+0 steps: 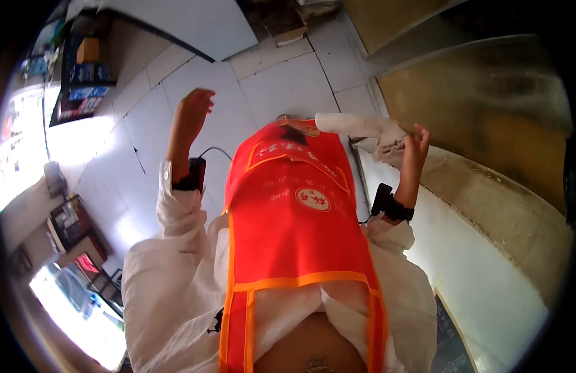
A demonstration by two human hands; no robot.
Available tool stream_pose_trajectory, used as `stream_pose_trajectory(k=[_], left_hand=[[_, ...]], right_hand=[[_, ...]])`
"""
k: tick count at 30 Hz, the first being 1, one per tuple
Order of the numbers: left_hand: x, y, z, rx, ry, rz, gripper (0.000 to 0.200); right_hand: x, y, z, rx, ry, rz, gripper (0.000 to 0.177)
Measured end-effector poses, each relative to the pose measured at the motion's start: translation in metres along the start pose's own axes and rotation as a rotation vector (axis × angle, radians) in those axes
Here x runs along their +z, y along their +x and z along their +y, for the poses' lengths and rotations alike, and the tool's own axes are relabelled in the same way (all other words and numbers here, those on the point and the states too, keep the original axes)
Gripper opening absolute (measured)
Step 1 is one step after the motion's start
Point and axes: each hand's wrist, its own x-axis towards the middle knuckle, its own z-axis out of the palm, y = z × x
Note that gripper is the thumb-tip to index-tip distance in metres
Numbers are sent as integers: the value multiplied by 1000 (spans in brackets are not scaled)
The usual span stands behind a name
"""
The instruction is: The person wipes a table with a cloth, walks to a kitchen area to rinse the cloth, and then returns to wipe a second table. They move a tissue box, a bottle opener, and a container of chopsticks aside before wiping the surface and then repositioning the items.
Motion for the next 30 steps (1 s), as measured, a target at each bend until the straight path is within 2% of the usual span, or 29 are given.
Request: stream_pose_trajectory(k=[4,6,8,10,11,13,15,16,17,19,21,22,23,25,27,29,30], left_hand=[[25,112,78,158,164,-153,20],[50,158,108,434,326,-231,19],[85,189,156,472,330,-391,22],[126,220,185,594,147,-520,22],[149,234,202,650,50,-579,21],[180,252,248,626,121,-687,22],[222,270,291,670,129,-723,24],[242,281,311,746,83,-744,24],[261,295,335,836,39,-758,25],[296,315,373,849,7,-816,27],[329,327,386,1091,44,-599,29],[342,342,392,1315,118,-454,32],[344,351,406,1377,217,-394,32],[369,381,415,1166,253,-508,48],[384,405,421,1200,246,-310,44],[386,423,438,1084,146,-225,37],[389,442,440,1117,117,-127,35]], right_hand=[[0,34,-33,8,52,99,38],[1,53,-57,-9,97,181,40],[-15,89,-58,-17,112,184,42],[-22,131,-72,-29,123,158,43],[-19,151,-88,-104,132,198,47],[-11,187,-113,-185,141,257,50],[-18,228,-127,-190,209,154,57],[-21,243,-144,-123,153,124,64],[-28,262,-147,-136,155,151,64],[-42,302,-142,-204,92,81,69],[-49,314,-143,-175,23,104,73],[-50,316,-146,-157,-4,145,75],[-56,322,-151,-155,-30,187,77],[-72,336,-148,-157,-47,283,78],[-80,342,-145,-120,-55,396,80],[-90,344,-143,-96,-47,581,82],[-96,344,-141,-88,-49,609,82]])
